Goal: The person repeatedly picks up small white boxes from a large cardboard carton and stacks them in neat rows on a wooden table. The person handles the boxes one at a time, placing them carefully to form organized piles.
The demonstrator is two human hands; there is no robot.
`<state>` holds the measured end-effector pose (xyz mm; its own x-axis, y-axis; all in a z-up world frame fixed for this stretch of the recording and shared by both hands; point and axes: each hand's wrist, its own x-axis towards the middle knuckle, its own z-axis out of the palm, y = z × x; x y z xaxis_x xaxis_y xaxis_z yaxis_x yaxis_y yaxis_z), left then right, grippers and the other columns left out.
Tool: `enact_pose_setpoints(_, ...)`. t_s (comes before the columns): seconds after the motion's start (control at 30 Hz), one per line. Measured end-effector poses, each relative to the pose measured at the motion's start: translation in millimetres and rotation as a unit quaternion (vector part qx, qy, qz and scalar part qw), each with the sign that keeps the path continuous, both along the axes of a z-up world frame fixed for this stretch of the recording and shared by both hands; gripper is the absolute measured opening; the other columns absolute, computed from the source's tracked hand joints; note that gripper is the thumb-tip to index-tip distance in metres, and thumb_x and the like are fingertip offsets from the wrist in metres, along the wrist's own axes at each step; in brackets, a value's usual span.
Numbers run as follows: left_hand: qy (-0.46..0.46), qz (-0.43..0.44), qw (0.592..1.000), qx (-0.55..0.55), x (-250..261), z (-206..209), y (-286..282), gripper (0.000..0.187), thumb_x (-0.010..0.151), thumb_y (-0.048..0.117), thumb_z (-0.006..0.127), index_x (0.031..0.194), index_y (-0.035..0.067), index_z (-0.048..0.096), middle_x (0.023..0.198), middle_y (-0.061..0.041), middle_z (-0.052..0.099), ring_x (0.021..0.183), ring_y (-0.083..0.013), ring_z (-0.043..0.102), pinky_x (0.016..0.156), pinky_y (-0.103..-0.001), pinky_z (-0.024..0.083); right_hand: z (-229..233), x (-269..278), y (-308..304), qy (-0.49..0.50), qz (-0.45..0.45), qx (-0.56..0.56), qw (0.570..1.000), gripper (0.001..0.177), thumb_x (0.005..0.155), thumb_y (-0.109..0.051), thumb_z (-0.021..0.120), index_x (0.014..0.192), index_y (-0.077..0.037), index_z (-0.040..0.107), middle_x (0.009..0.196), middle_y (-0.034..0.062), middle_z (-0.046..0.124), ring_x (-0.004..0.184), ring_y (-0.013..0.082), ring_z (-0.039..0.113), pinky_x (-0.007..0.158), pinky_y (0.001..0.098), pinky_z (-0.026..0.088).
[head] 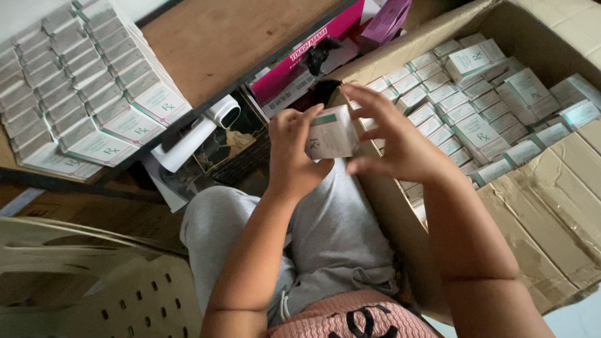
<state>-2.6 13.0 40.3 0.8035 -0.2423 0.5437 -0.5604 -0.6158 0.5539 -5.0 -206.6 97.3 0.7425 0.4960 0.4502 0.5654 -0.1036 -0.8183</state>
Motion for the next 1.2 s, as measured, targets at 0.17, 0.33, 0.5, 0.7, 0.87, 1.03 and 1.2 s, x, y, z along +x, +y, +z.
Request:
enact_pose_setpoints(0.17, -0.084, -0.008, 0.996, -0.024, -0.4, -13.0, -4.5, 0.085, 0.084, 0.028, 0.084, 0.153, 0.013, 0.038, 0.146, -0.021, 0.040, 0.141, -0.0428, 0.039, 0.118, -0.059, 0.039, -22.0, 2.7, 7.2, 0.022, -0.085, -0.028, 0.996, 0.076, 0.081, -0.015, 0.088, 0.145, -0.003, 0.048, 0.146, 0.0169, 0.054, 0.128, 0.0313, 0.065, 0.093, 0.0357, 0.066)
enact_pose_setpoints(0.33, -0.226, 0.052, 0.973, 0.010, 7.9, -22.7, -0.5, 0.070, 0.087, 0.037, 0.081, 0.144, 0.016, 0.046, 0.150, -0.021, 0.040, 0.142, -0.0439, 0.040, 0.118, -0.058, 0.039, -36.8, 6.2, 21.0, 0.093, -0.125, 0.103, 0.982, 0.083, 0.078, -0.026, 0.096, 0.139, -0.002, 0.045, 0.133, 0.0155, 0.056, 0.120, 0.0255, 0.068, 0.092, 0.0377, 0.065)
enact_pose_setpoints(0.5, -0.069, -0.056, 0.996, -0.009, 12.4, -28.1, 7.8, 0.055, 0.093, 0.031, 0.081, 0.142, 0.020, 0.059, 0.134, -0.007, 0.070, 0.125, -0.0290, 0.066, 0.109, -0.040, 0.053, -12.1, 0.5, 3.5, -0.252, -0.193, -0.186, 0.930, 0.083, 0.058, -0.032, 0.099, 0.122, 0.002, 0.060, 0.115, 0.0203, 0.064, 0.105, 0.0313, 0.064, 0.083, 0.0444, 0.057)
enact_pose_setpoints(0.7, -0.119, -0.030, 0.991, -0.045, 2.2, -5.8, 0.1, 0.079, 0.084, 0.041, 0.086, 0.144, 0.008, 0.048, 0.136, -0.019, 0.058, 0.129, -0.0393, 0.057, 0.108, -0.049, 0.049, -39.4, 5.5, 17.4, 0.021, -0.295, 0.001, 0.955, 0.045, 0.080, -0.022, 0.095, 0.100, 0.003, 0.063, 0.086, 0.0095, 0.066, 0.077, 0.0133, 0.063, 0.066, 0.0294, 0.055)
enact_pose_setpoints(0.87, -0.135, 0.010, 0.991, 0.003, 0.9, -5.1, 1.6, 0.081, 0.082, 0.038, 0.088, 0.146, 0.009, 0.049, 0.139, -0.016, 0.059, 0.133, -0.0407, 0.054, 0.112, -0.052, 0.047, -41.5, -1.8, 23.0, 0.029, -0.268, -0.017, 0.963, 0.043, 0.080, -0.019, 0.093, 0.100, 0.004, 0.062, 0.087, 0.0095, 0.069, 0.078, 0.0117, 0.068, 0.068, 0.0277, 0.057)
enact_pose_setpoints(1.03, -0.117, -0.003, 0.992, -0.056, 5.3, -8.7, 7.7, 0.077, 0.077, 0.029, 0.093, 0.143, 0.018, 0.054, 0.138, -0.009, 0.063, 0.132, -0.0313, 0.059, 0.114, -0.048, 0.050, -31.7, -7.9, 9.6, 0.146, -0.119, 0.161, 0.969, 0.041, 0.092, -0.013, 0.079, 0.126, 0.005, 0.065, 0.105, 0.0115, 0.076, 0.095, 0.0141, 0.074, 0.085, 0.0272, 0.060)
enact_pose_setpoints(1.2, -0.144, -0.010, 0.989, -0.014, 8.1, -6.7, 9.3, 0.078, 0.074, 0.020, 0.093, 0.141, 0.015, 0.053, 0.134, -0.010, 0.063, 0.132, -0.0344, 0.057, 0.117, -0.053, 0.045, -25.9, -5.4, 12.9, 0.114, -0.155, 0.081, 0.978, 0.043, 0.086, -0.003, 0.078, 0.127, 0.006, 0.067, 0.104, 0.0136, 0.076, 0.094, 0.0162, 0.075, 0.088, 0.0295, 0.062)
